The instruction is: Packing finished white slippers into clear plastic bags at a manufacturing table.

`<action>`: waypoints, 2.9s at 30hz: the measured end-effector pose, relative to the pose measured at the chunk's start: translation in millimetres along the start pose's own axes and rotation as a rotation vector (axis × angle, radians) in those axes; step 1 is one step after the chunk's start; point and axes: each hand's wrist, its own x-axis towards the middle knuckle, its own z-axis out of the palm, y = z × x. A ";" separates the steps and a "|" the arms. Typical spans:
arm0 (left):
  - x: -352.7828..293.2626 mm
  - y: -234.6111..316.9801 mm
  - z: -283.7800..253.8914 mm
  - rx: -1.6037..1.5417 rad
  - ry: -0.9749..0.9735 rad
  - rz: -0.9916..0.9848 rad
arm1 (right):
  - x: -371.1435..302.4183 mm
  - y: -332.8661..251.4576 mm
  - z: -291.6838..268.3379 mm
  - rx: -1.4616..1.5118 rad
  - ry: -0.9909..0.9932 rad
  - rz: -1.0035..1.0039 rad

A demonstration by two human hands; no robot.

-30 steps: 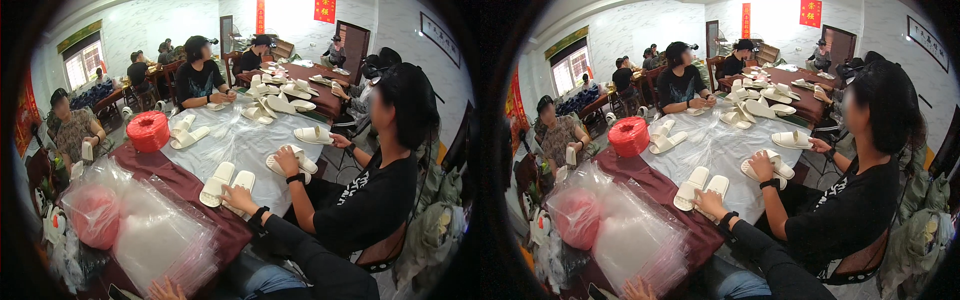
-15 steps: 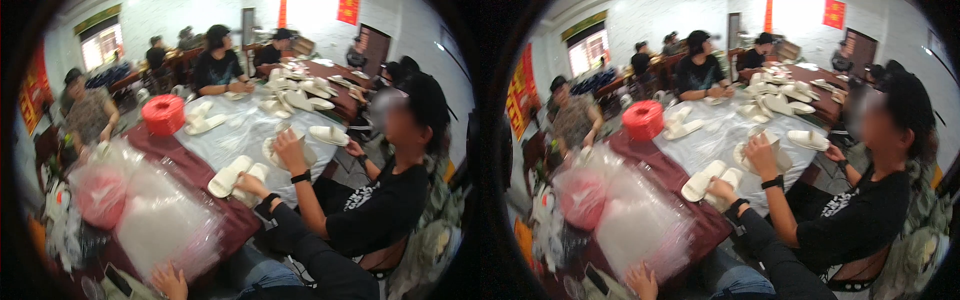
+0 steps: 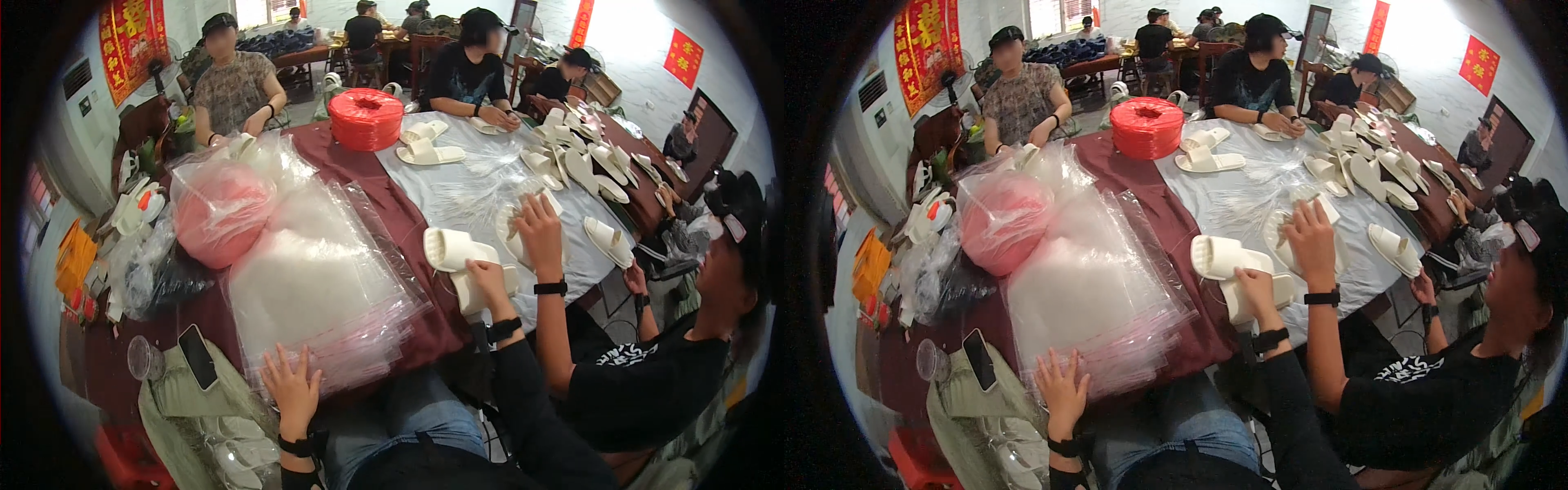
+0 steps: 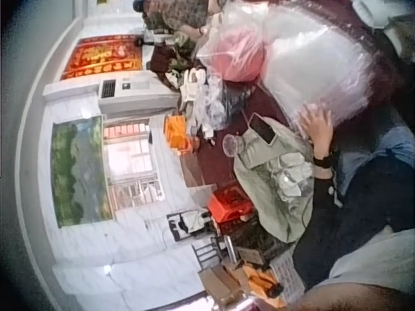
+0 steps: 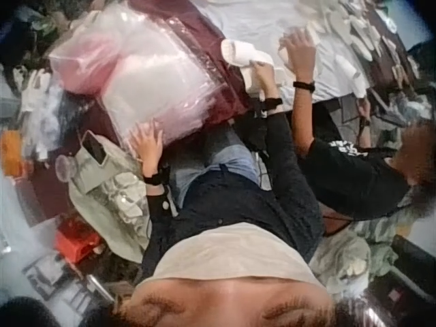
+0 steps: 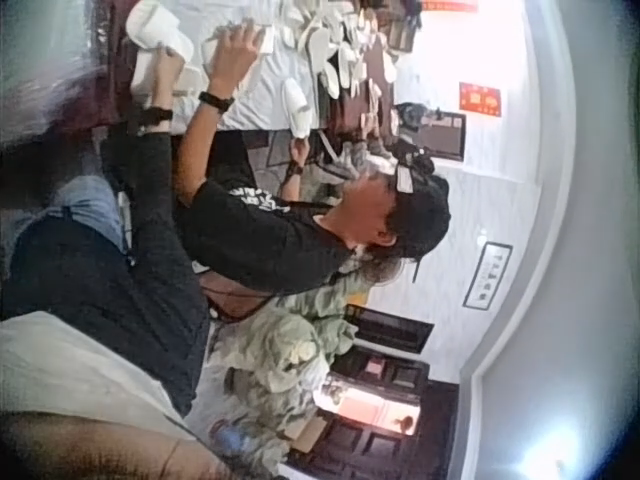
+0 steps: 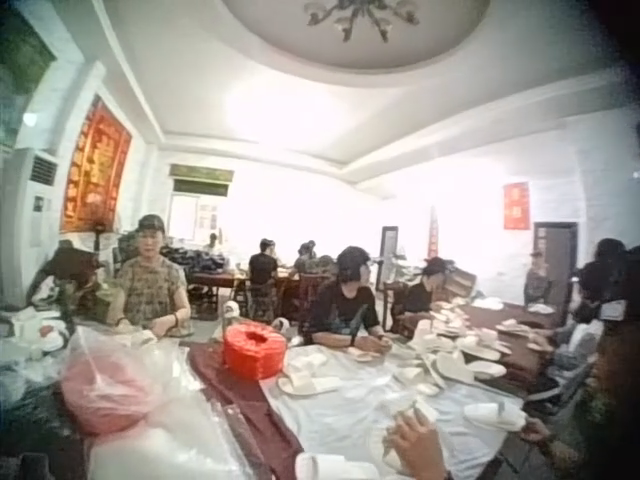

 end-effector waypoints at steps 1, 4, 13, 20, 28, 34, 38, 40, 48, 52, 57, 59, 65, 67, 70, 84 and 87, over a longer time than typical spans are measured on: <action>0.0 0.4 0.0 -0.008 0.017 0.017 | -3.3 0.5 -1.2 0.077 0.096 -0.007; -1.5 -1.5 -0.5 -0.012 0.014 0.005 | -26.8 -16.5 1.8 0.044 0.184 -0.076; 4.6 7.8 -0.9 0.003 -0.011 0.013 | -87.4 -66.1 5.0 0.167 0.180 -0.209; 0.0 3.8 -3.3 0.035 -0.030 -0.011 | -145.3 -129.4 -7.5 0.198 0.341 -0.477; 4.3 -4.4 -1.7 0.044 -0.005 0.006 | -179.9 -128.0 22.0 0.546 -0.316 -0.010; 11.9 -16.7 4.3 0.014 0.089 0.121 | -204.3 -110.1 60.8 0.738 -0.592 0.346; 23.7 -31.6 -2.3 -0.112 0.028 0.141 | -210.7 -97.3 68.6 0.862 -0.717 0.401; 27.6 -43.3 -2.5 -0.227 -0.052 0.151 | -214.1 -104.7 58.5 0.784 -0.718 0.406; 32.4 -35.8 -10.9 -0.028 0.038 0.150 | -220.7 -79.6 44.1 0.747 -0.749 0.398; 41.2 -37.8 -8.7 -0.152 0.088 0.089 | -221.7 -77.6 35.5 0.709 -0.787 0.413; 53.4 -46.8 -30.8 -0.106 0.108 -0.014 | -220.6 -76.4 36.6 0.711 -0.787 0.423; 60.5 -59.5 -32.0 0.208 0.349 0.153 | -219.6 -75.6 34.5 0.674 -0.830 0.384; 71.8 -66.5 -31.1 -0.163 0.216 0.137 | -220.3 -83.6 32.4 0.659 -0.835 0.402; 72.8 -65.3 -32.2 -0.193 0.115 0.129 | -219.9 -84.3 32.5 0.637 -0.831 0.424; 73.2 -50.5 -38.8 -0.148 0.280 0.335 | -219.7 -76.2 34.4 0.601 -0.811 0.368; 78.4 -31.1 -58.0 -0.061 0.285 0.420 | -221.4 -75.4 36.2 0.488 -0.821 0.387; 79.4 -26.3 -56.0 -0.028 0.350 0.490 | -222.0 -78.4 34.7 0.480 -0.817 0.378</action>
